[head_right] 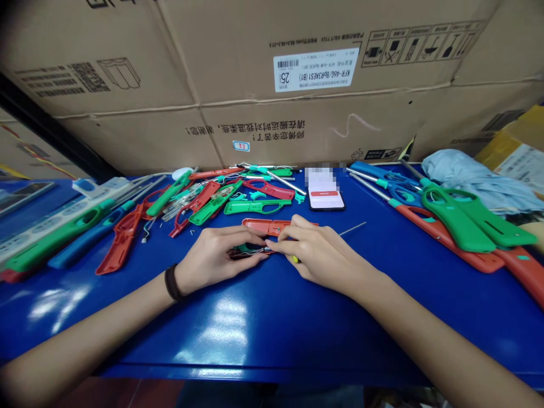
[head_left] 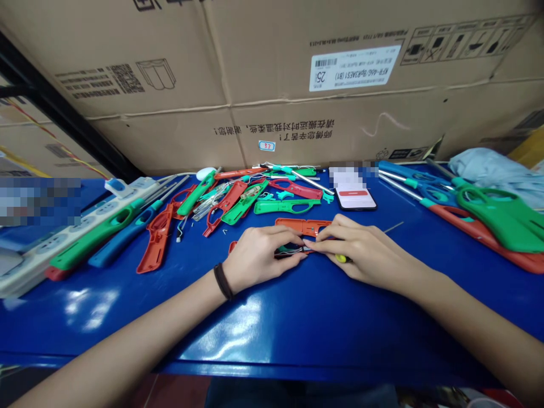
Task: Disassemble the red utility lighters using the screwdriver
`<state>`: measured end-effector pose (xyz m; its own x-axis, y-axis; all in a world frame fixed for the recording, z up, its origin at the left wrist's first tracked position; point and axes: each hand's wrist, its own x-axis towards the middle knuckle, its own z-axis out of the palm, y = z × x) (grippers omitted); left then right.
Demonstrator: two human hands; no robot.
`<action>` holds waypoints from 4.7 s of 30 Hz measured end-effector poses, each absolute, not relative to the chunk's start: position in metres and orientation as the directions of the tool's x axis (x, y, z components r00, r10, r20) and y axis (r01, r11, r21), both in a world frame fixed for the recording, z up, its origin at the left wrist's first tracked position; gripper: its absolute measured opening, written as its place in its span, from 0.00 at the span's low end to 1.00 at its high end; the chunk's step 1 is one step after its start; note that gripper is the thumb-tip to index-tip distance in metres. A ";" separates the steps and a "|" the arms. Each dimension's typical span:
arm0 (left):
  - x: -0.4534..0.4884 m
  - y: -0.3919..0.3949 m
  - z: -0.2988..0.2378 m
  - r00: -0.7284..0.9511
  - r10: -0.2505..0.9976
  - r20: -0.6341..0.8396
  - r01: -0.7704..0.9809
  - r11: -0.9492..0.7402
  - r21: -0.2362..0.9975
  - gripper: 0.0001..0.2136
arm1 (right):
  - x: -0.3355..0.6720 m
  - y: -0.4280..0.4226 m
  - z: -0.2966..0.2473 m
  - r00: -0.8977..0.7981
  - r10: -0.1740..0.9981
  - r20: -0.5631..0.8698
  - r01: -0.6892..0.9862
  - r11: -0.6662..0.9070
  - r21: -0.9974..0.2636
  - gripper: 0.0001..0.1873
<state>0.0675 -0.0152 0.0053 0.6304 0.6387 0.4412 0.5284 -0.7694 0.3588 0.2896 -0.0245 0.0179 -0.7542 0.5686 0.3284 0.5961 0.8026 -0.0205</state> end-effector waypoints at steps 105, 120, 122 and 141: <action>-0.003 0.002 0.051 0.570 0.808 -0.147 0.728 -0.413 0.548 0.11 | 0.270 -0.047 0.021 -0.702 0.695 0.156 0.712 0.691 0.126 0.22; 0.004 -0.012 0.048 0.617 0.786 0.026 0.748 -0.597 0.290 0.09 | 0.269 -0.046 0.024 -0.689 0.717 0.107 0.725 0.675 0.138 0.23; 0.003 -0.012 0.048 0.648 0.761 0.034 0.736 -0.637 0.229 0.09 | 0.270 -0.045 0.023 -0.688 0.714 0.128 0.725 0.672 0.150 0.24; 0.003 -0.011 0.050 0.670 0.741 0.041 0.713 -0.658 0.242 0.06 | 0.269 -0.042 0.029 -0.671 0.736 0.093 0.742 0.664 0.091 0.23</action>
